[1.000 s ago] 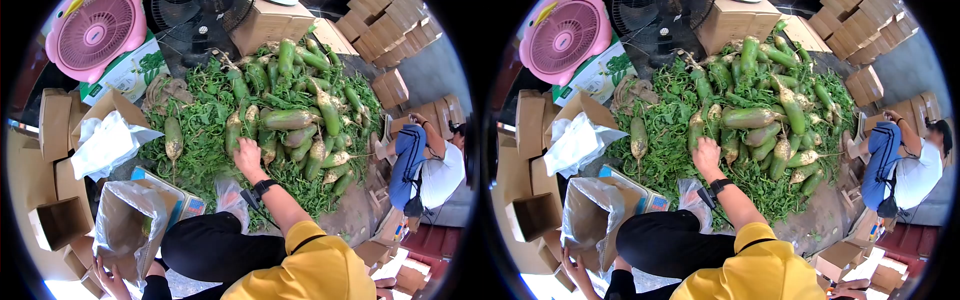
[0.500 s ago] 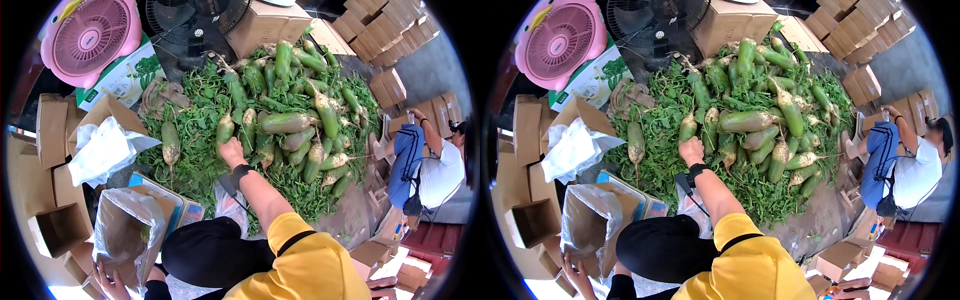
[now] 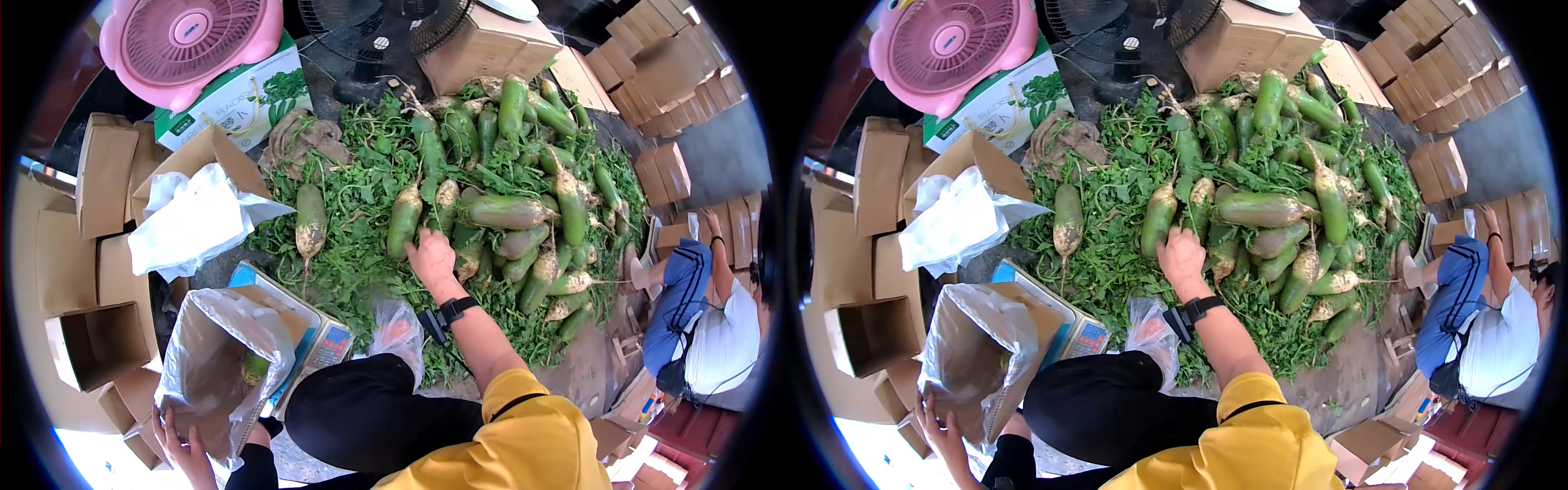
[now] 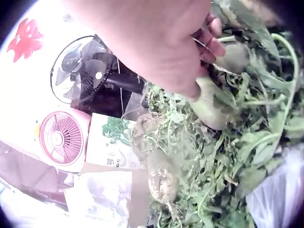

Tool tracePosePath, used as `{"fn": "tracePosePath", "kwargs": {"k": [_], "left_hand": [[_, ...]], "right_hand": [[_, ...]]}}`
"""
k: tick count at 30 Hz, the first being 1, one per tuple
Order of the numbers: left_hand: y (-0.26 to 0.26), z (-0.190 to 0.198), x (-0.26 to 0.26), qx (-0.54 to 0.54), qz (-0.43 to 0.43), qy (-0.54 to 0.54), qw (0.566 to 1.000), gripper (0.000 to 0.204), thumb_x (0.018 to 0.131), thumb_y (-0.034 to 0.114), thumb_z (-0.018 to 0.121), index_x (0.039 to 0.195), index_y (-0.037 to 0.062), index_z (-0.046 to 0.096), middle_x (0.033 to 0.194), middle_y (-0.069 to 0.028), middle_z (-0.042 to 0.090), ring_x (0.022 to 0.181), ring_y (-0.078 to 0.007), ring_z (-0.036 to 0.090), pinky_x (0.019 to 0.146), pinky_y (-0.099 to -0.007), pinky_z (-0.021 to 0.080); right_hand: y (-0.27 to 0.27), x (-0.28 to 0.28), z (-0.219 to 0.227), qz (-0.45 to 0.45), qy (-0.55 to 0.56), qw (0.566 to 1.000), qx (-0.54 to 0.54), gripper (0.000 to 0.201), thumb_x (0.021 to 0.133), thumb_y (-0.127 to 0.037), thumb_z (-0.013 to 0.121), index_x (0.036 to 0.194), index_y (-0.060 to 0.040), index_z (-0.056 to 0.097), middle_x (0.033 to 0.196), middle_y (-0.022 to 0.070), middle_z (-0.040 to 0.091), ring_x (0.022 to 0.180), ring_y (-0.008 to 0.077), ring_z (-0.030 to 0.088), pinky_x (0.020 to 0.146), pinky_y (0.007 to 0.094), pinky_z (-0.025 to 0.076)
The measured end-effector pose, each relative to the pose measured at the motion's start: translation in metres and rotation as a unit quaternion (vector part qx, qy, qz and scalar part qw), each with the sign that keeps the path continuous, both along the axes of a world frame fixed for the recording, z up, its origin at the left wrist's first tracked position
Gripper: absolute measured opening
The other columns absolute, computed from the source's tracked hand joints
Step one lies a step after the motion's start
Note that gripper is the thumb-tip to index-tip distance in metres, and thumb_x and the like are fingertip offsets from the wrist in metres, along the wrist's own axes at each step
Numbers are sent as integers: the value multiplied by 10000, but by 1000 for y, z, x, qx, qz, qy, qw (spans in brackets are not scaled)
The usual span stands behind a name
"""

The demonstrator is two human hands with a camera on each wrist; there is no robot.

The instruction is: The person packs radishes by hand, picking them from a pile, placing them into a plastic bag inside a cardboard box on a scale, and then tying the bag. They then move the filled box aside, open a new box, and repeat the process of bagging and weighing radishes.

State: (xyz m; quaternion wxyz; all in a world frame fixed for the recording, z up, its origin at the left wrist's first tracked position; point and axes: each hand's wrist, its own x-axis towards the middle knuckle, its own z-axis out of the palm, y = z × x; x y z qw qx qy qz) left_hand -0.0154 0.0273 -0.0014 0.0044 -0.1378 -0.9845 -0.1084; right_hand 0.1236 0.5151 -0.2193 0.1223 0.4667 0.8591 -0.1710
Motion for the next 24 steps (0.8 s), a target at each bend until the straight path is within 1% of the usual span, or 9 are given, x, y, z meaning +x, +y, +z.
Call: {"fn": "tracePosePath", "kwargs": {"k": [2,6,9,10,11,13,19,23,24], "left_hand": [[6,3,3,23,3,-4,1000,473,711,3,566,1182,44,555,1370,-101,418,1117,-236,505,647,-244,430],[16,9,5,33,46,-35,998,470,706,10,567,1175,39,556,1367,-113,418,1145,-260,492,750,-279,454],[10,5,5,-27,-8,19,999,482,697,10,577,1178,35,551,1371,-128,402,1203,-302,445,942,-360,408],[14,8,5,-6,8,-4,1000,480,695,10,574,1174,30,549,1370,-135,400,1231,-324,416,996,-388,357],[18,10,6,16,25,-27,999,478,692,10,570,1169,26,547,1369,-142,397,1258,-345,387,1051,-417,305],[18,12,8,19,21,-16,999,476,693,13,569,1168,21,545,1369,-142,399,1247,-341,400,1032,-406,329],[36,25,10,15,62,-42,997,421,726,21,567,1147,7,556,1345,-148,427,1234,-336,418,1011,-408,352],[40,29,8,5,37,56,998,388,747,25,573,1135,32,574,1343,-134,439,1180,-315,471,971,-387,388],[46,35,8,30,44,76,996,364,732,4,575,1095,29,593,1293,-131,489,1140,-304,501,952,-389,397]], "right_hand": [[10,-16,-14,-161,129,975,-84,699,722,-399,700,1235,2,445,1153,195,537,1030,325,560,873,397,463],[13,-50,-47,-287,105,942,-141,922,686,-402,749,1331,16,241,1196,224,511,1076,339,536,914,404,446],[15,-65,-51,-370,121,905,-173,904,635,-284,786,1302,50,276,1154,240,540,1050,329,560,870,384,464],[23,-60,-90,-377,210,884,-178,843,616,-258,794,1251,56,337,1116,214,556,984,298,585,826,393,476],[25,-58,-82,-398,261,846,-243,675,671,-247,764,1182,40,430,1095,169,573,926,272,597,794,400,478],[33,-39,-56,-360,367,642,-569,508,769,-236,695,1155,19,487,1103,133,584,902,266,604,799,413,481],[-2,-20,36,-110,492,443,-741,571,827,-197,632,1303,-2,384,1253,148,511,1158,281,494,964,430,414],[-14,-37,74,-101,497,459,-729,560,817,-163,641,1292,-6,392,1242,136,517,1141,274,505,962,428,415],[-16,-41,80,-125,491,505,-698,549,809,-146,648,1280,-9,402,1219,126,529,1122,266,516,953,423,423]]}}
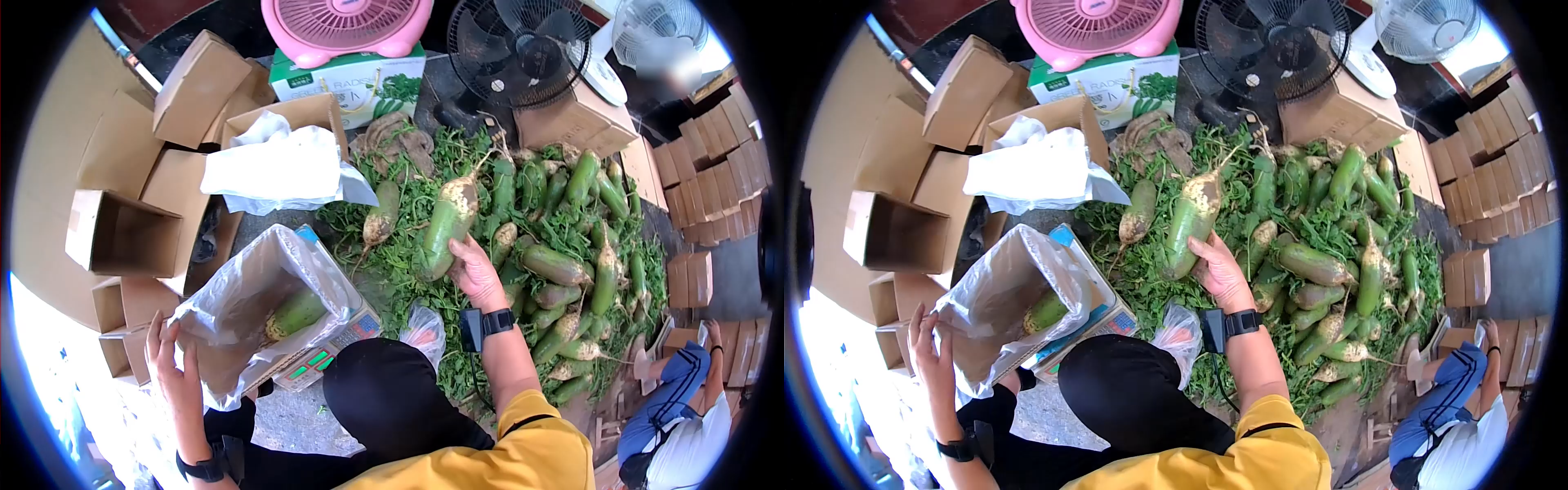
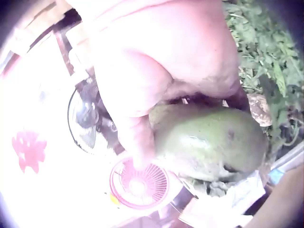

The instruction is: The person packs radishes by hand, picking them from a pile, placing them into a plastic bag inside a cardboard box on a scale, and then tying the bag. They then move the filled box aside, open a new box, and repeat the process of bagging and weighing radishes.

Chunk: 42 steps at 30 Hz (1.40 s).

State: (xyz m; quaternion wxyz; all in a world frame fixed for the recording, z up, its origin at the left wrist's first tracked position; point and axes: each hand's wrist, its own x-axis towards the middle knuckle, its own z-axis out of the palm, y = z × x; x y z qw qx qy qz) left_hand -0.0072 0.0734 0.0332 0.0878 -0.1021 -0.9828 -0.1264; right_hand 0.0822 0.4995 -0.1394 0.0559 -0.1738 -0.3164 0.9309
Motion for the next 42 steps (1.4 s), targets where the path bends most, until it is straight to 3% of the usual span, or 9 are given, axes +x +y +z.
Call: {"fn": "tracePosePath", "kwargs": {"k": [6,11,15,23,30,35,38,40,42], "left_hand": [[109,66,6,128,-252,-101,954,264,720,41,618,983,19,626,1079,-135,605,993,-320,560,891,-388,431],[206,41,-4,186,-419,-134,879,376,790,90,591,1150,-9,541,1103,-199,582,994,-350,557,882,-376,442],[248,7,-4,162,-419,-165,878,451,809,149,603,1209,-27,491,1166,-218,544,1094,-336,526,925,-369,435],[262,2,-20,240,-234,-467,818,263,841,171,592,981,-48,553,685,-144,568,625,-267,556,627,-355,464],[255,-22,-18,290,-355,-266,848,281,881,243,497,836,-22,578,641,-161,562,534,-314,540,588,-418,455],[266,0,-14,17,-296,-203,933,228,813,195,501,805,18,644,716,-191,626,723,-361,624,660,-423,497],[275,0,-16,-79,-315,-208,922,206,788,174,518,798,24,659,758,-171,651,734,-335,640,671,-406,512],[277,1,-11,-144,-340,-218,903,203,783,168,520,785,24,663,769,-160,657,738,-328,643,673,-411,512],[278,-1,-12,-236,-383,-243,859,247,782,198,574,913,-2,637,951,-158,649,816,-318,645,695,-419,516]], "right_hand": [[-10,-12,43,-17,-21,999,24,527,772,-62,679,1239,-23,437,1127,78,568,1036,215,558,924,395,444],[-24,-20,88,-38,15,999,35,544,758,-55,696,1235,-27,438,1132,71,563,1051,207,547,932,355,422],[-25,-23,111,-73,68,995,16,467,790,-113,688,1193,-44,462,1130,76,564,1054,206,545,916,371,430],[-14,-27,117,-132,58,986,-85,484,797,-249,687,1199,-62,493,1152,84,563,1086,248,525,955,424,401],[1,-28,100,-79,45,993,-70,538,776,-200,686,1226,-12,460,1173,124,555,1119,261,515,983,423,395],[-9,-26,112,-125,43,991,30,495,763,-137,686,1191,-19,468,1110,97,569,1055,242,546,941,381,427],[-11,-29,117,-147,40,979,138,559,722,-61,709,1199,-9,423,1090,100,547,1015,221,546,891,351,442],[-6,-31,117,-213,-6,859,466,609,691,-31,722,1200,5,388,1082,123,534,997,211,540,879,347,447],[5,-30,117,-205,-6,870,449,626,685,-26,724,1203,9,373,1084,130,528,993,210,538,874,346,450]]}}
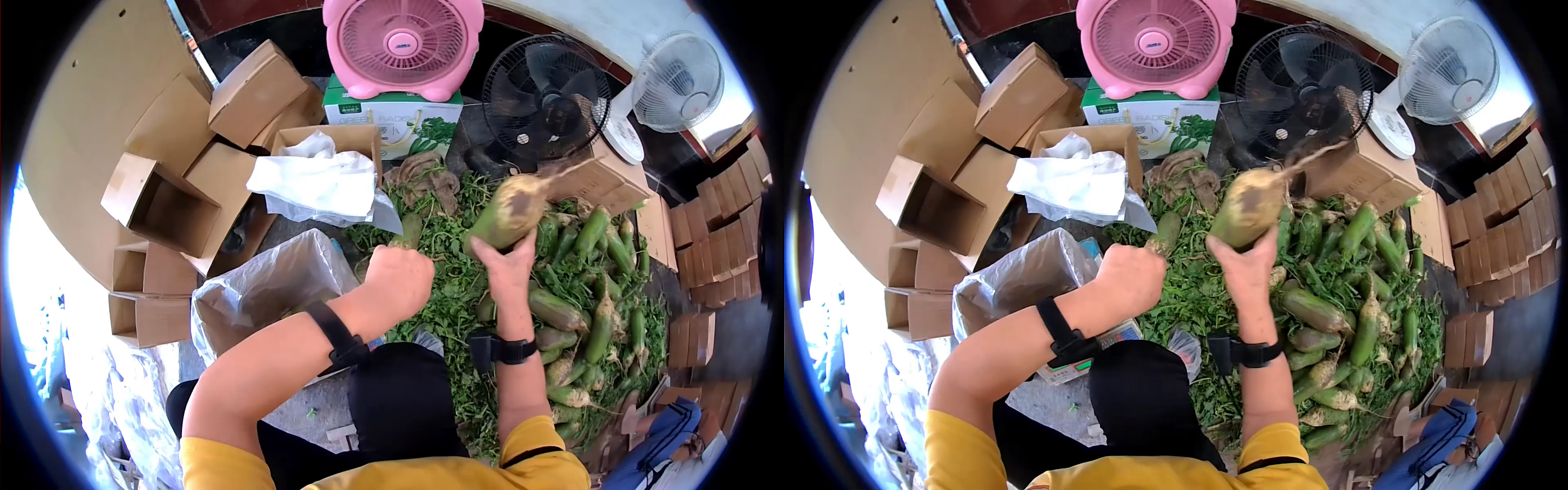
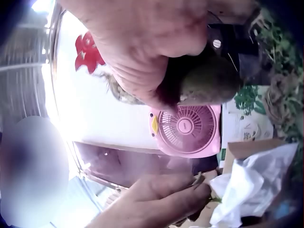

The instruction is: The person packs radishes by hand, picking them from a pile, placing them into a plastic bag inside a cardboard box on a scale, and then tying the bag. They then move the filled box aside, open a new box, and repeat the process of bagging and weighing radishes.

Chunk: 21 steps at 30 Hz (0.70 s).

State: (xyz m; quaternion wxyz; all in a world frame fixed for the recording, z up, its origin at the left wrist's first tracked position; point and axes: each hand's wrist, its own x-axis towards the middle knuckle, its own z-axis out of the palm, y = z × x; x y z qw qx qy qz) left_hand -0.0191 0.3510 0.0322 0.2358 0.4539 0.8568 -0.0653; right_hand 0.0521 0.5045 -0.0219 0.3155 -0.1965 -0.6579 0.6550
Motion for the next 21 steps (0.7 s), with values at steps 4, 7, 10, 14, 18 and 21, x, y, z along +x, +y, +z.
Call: {"fn": "tracePosePath", "kwargs": {"k": [4,7,10,14,18,21], "left_hand": [[-14,-31,-15,162,47,-89,982,677,754,362,687,1231,-37,417,1220,-233,486,1040,-342,559,848,-419,472],[-20,-11,-14,216,76,-22,973,626,768,425,656,1171,-30,502,1195,-239,498,1052,-340,545,869,-429,452],[-28,20,-17,146,69,10,987,513,795,471,600,951,-17,624,1126,-172,541,1005,-291,556,864,-451,423],[-61,28,-21,185,62,95,976,367,771,269,643,1089,87,628,1259,-151,474,1186,-339,427,984,-476,331],[-123,40,-12,286,94,139,943,437,681,104,686,1112,150,628,1335,-154,398,1299,-386,269,1014,-535,286],[-187,61,1,262,178,141,938,379,667,110,703,1043,127,658,1346,-172,386,1303,-399,258,1020,-531,274]], "right_hand": [[27,10,-18,19,13,993,-117,676,664,3,731,1228,-27,360,1099,102,525,993,224,544,901,356,437],[36,18,-23,41,-17,984,-170,708,646,29,726,1254,-36,370,1129,87,538,1041,227,529,920,364,424],[42,21,-29,75,-39,966,-244,648,705,-50,720,1270,-56,402,1146,71,531,1077,229,506,939,370,403],[33,12,-17,75,-59,947,-307,578,763,-152,705,1263,-47,435,1156,53,531,1073,224,503,925,373,405],[16,-3,21,133,-92,969,-184,612,728,-112,708,1270,-33,434,1128,71,550,1020,204,525,898,345,422],[-13,-17,72,254,-108,961,-29,693,638,-76,735,1262,-17,437,1122,92,563,1003,202,553,893,326,426]]}}
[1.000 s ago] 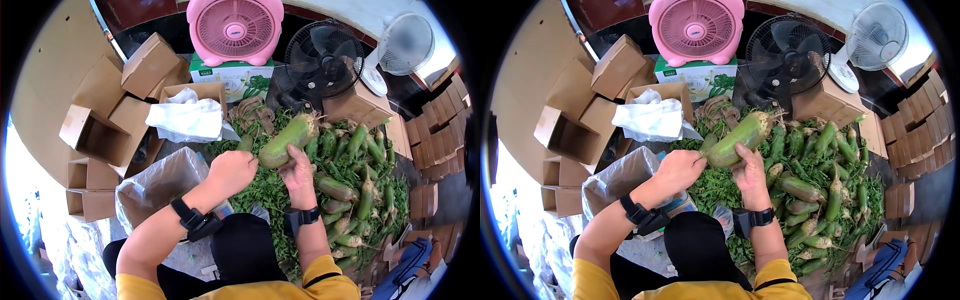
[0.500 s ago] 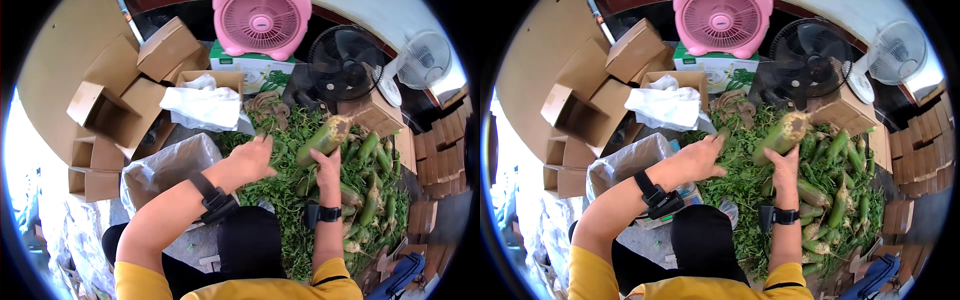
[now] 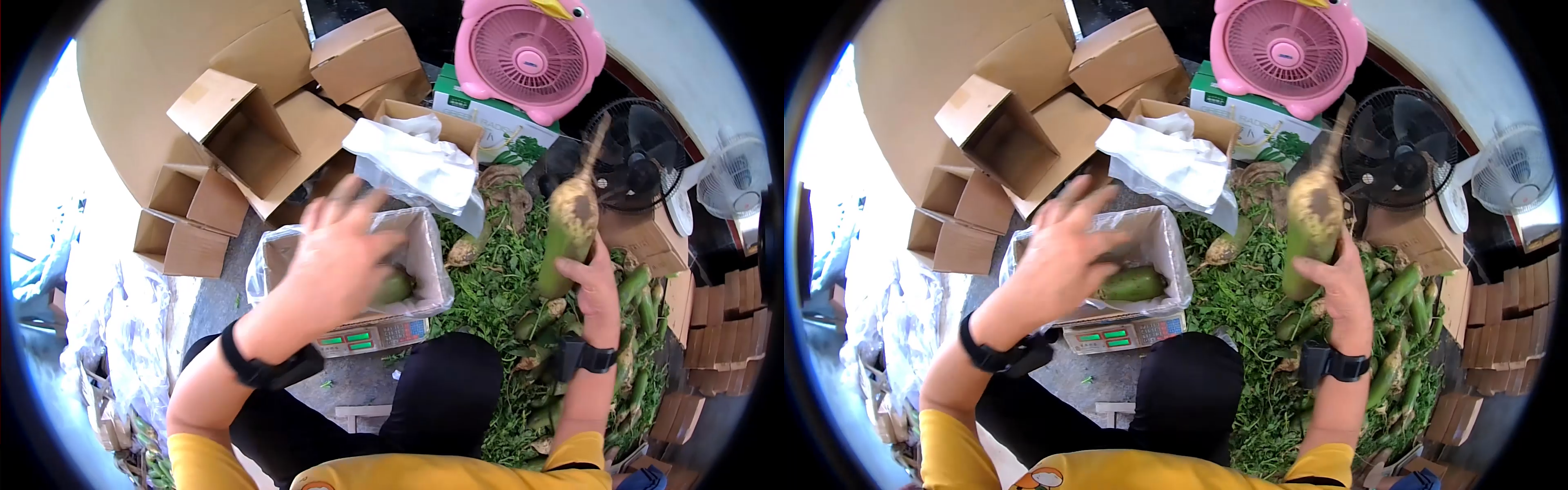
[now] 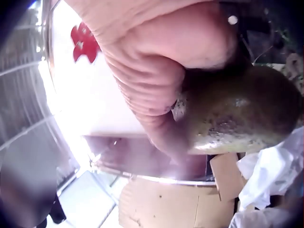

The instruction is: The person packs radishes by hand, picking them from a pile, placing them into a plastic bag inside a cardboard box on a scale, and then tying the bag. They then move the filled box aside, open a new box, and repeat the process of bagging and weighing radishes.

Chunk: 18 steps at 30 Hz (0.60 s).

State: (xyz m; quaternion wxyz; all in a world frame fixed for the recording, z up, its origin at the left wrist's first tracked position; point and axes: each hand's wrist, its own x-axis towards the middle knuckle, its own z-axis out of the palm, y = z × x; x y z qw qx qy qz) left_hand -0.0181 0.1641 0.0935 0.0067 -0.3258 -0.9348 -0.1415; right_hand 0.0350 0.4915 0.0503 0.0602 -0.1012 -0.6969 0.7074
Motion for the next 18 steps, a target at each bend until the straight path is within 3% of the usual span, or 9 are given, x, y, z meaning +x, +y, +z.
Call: {"fn": "tracePosePath", "kwargs": {"k": [1,2,4,6,8,9,12,13,18], "left_hand": [[-22,-2,5,-22,42,-1,999,356,663,111,708,1017,121,667,1358,-173,372,1310,-401,245,1021,-531,272],[-42,-4,10,-43,85,-2,995,334,659,113,713,992,114,677,1370,-174,358,1316,-404,232,1023,-531,269],[-74,-18,21,-65,152,-31,986,340,647,128,722,984,112,682,1396,-182,320,1333,-402,194,1026,-530,267],[-93,-26,26,-88,179,-70,977,380,634,145,732,1009,117,677,1418,-183,283,1342,-399,168,1030,-526,267],[-104,-38,29,-105,229,-92,963,407,629,166,741,1025,108,673,1432,-182,259,1341,-406,163,1030,-523,271],[-106,-42,27,-138,247,-121,952,551,618,177,755,1141,90,607,1442,-174,245,1334,-383,197,1021,-518,288],[-110,-47,26,-121,252,-146,949,716,604,183,767,1257,59,498,1432,-171,268,1322,-348,244,1012,-506,303],[-112,-45,26,-138,246,-144,948,839,591,180,779,1321,29,396,1415,-168,300,1309,-315,282,1015,-484,306],[-116,-48,27,-113,237,-130,956,876,579,168,787,1326,-3,364,1402,-166,323,1308,-302,295,1026,-457,299]], "right_hand": [[-10,-6,17,4,-2,1000,1,693,638,-76,735,1262,-17,437,1122,92,563,1003,202,553,893,326,426],[-20,-14,34,88,-13,988,126,714,612,-94,749,1252,-8,444,1113,97,569,1001,204,557,891,319,427],[-49,-29,64,218,-18,920,324,743,555,-153,770,1216,5,470,1076,126,586,983,222,572,877,315,440],[-90,-46,87,343,-8,858,382,682,564,-179,742,1175,-2,496,1023,169,600,947,268,592,845,337,458],[-126,-66,87,444,-38,765,465,656,568,-207,723,1151,-5,499,1010,186,589,946,306,584,841,360,461],[-143,-72,78,471,-37,722,506,600,591,-226,690,1123,-9,516,993,194,590,938,327,579,816,372,467],[-193,-90,41,542,-109,592,586,468,585,-238,680,975,-7,561,842,183,626,828,350,611,717,390,492],[-206,-92,32,539,-118,589,590,389,585,-241,678,875,-1,582,820,179,630,811,344,616,703,387,494],[-253,-108,-34,579,-140,534,600,372,587,-220,673,882,4,635,851,168,646,829,323,627,703,389,500]]}}
